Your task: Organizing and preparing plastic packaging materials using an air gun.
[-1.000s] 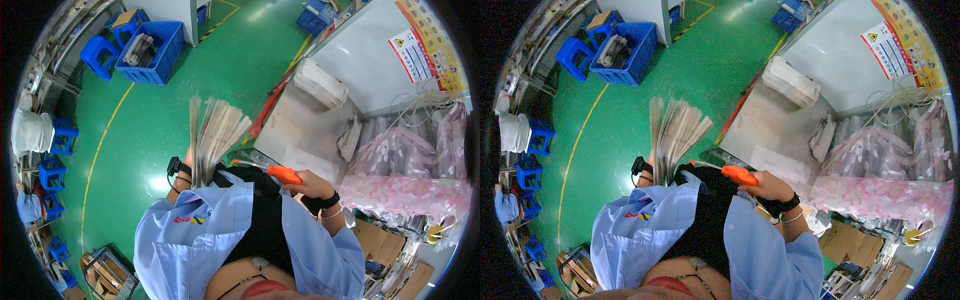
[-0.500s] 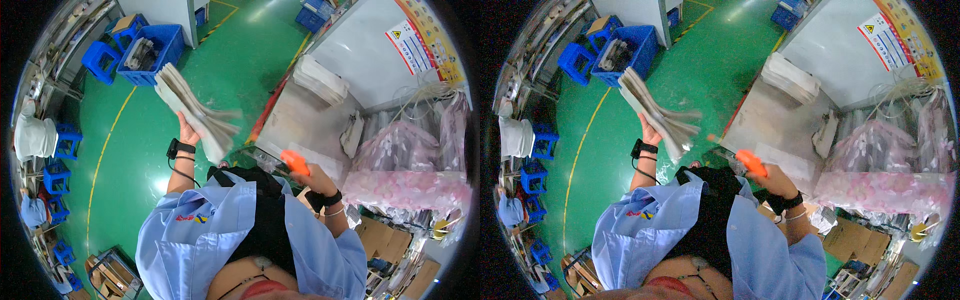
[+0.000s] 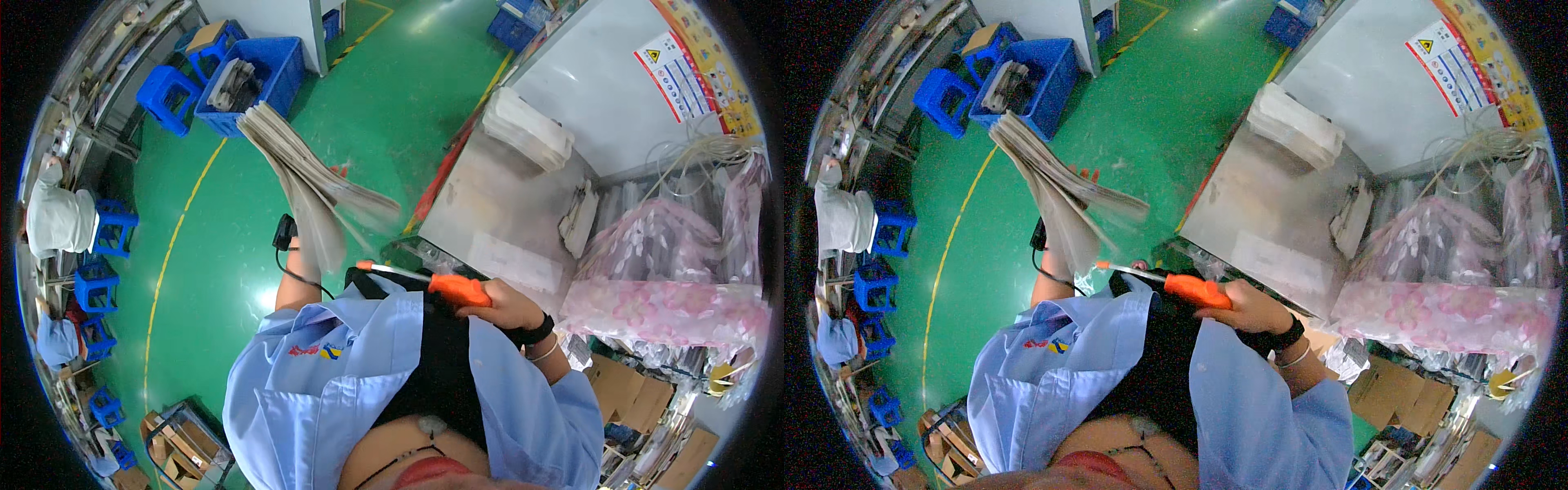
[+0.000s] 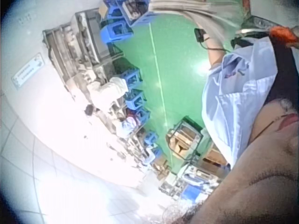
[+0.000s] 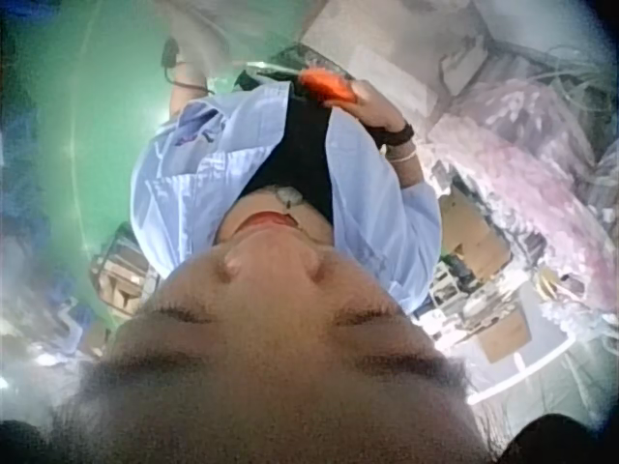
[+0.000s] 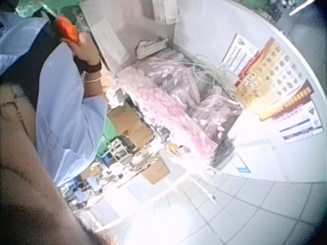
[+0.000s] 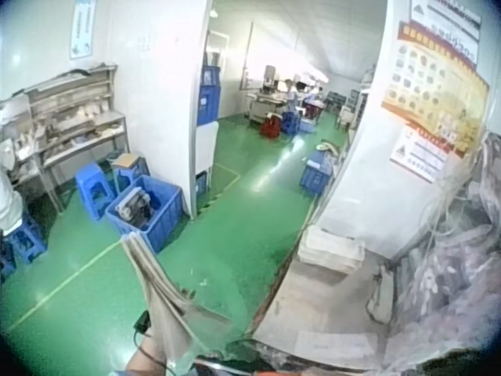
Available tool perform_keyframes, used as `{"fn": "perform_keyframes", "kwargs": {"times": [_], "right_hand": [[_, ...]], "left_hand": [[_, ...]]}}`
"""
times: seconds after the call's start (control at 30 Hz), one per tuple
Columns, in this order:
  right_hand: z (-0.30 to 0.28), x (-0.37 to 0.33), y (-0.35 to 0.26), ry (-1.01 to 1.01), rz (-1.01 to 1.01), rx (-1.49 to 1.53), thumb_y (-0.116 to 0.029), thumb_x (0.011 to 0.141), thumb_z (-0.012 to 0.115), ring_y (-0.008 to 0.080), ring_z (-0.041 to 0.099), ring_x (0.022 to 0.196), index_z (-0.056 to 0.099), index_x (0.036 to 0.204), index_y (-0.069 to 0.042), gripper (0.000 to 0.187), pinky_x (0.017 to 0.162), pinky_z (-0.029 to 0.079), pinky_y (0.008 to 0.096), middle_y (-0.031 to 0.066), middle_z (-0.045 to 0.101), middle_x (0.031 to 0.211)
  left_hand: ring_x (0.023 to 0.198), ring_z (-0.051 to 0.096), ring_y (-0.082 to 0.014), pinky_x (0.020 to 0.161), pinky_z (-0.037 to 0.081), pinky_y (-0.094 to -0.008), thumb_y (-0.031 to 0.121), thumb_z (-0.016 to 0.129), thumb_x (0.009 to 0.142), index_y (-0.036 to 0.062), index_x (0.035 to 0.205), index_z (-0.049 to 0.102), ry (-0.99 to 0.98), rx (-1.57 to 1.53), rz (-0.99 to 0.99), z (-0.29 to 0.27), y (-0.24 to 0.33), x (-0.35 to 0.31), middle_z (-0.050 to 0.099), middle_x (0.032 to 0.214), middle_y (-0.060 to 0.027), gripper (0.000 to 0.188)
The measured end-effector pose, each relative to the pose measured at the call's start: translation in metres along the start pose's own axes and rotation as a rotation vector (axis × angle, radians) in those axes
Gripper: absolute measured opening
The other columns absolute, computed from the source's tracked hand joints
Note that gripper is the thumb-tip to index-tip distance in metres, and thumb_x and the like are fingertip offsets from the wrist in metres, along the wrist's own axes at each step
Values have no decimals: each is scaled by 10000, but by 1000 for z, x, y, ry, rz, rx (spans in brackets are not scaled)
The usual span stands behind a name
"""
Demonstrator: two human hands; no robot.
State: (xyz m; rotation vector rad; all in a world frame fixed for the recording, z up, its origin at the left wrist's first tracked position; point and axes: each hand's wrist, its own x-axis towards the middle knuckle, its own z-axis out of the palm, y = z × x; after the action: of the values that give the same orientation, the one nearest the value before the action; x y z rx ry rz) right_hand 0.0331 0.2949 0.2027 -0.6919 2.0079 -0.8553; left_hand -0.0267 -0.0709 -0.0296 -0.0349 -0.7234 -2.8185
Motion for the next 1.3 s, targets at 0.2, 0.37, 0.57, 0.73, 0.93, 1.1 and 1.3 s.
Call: {"fn": "perform_keyframes", "kwargs": {"times": [0.2,0.37,0.57,0.73,0.93,1.1,1.3], "right_hand": [[10,-1,24,154,108,132,-406,860,644,294,558,625,614,1000,-21,411,625,456,367,156,616,744],[1,-4,14,78,34,21,-425,833,673,230,555,592,599,907,-4,434,589,435,342,139,604,684],[-6,4,5,158,78,89,-365,835,679,229,550,579,623,993,-25,379,592,434,347,142,594,679],[-8,16,2,222,86,46,-349,841,674,239,560,579,620,996,-25,364,593,437,363,180,588,687],[1,16,10,242,-34,27,-349,861,648,224,542,593,607,1013,-19,366,597,434,344,163,583,692],[-13,19,-5,280,103,66,-370,860,647,255,561,612,603,1000,-14,385,611,439,357,157,579,687],[-9,-2,6,270,100,249,-358,845,676,167,567,677,603,1018,2,406,656,450,319,101,618,754]], "left_hand": [[1030,563,-277,1038,370,-573,443,529,925,153,1075,569,132,-32,-88,86,15,-7,614,1034,-27,329],[1092,538,-269,1072,310,-590,402,518,936,217,1148,547,38,125,-50,56,9,-14,592,1109,-21,284],[1134,529,-316,1039,385,-552,369,524,937,89,1123,565,-182,-409,-239,17,5,1,588,1144,-154,339],[1049,570,-272,1078,360,-473,335,518,936,108,1054,601,-56,-183,-122,25,6,2,624,1063,-62,269],[1018,586,-274,1104,312,-491,316,545,921,129,961,634,2,-358,-122,21,2,0,638,966,-33,211],[1009,601,-277,1097,307,-512,299,557,917,134,940,637,-104,-275,-89,18,4,1,640,942,-33,184],[984,615,-261,1051,341,-578,352,621,880,126,1069,589,-243,-222,-151,-13,49,2,630,1007,-38,296]]}}
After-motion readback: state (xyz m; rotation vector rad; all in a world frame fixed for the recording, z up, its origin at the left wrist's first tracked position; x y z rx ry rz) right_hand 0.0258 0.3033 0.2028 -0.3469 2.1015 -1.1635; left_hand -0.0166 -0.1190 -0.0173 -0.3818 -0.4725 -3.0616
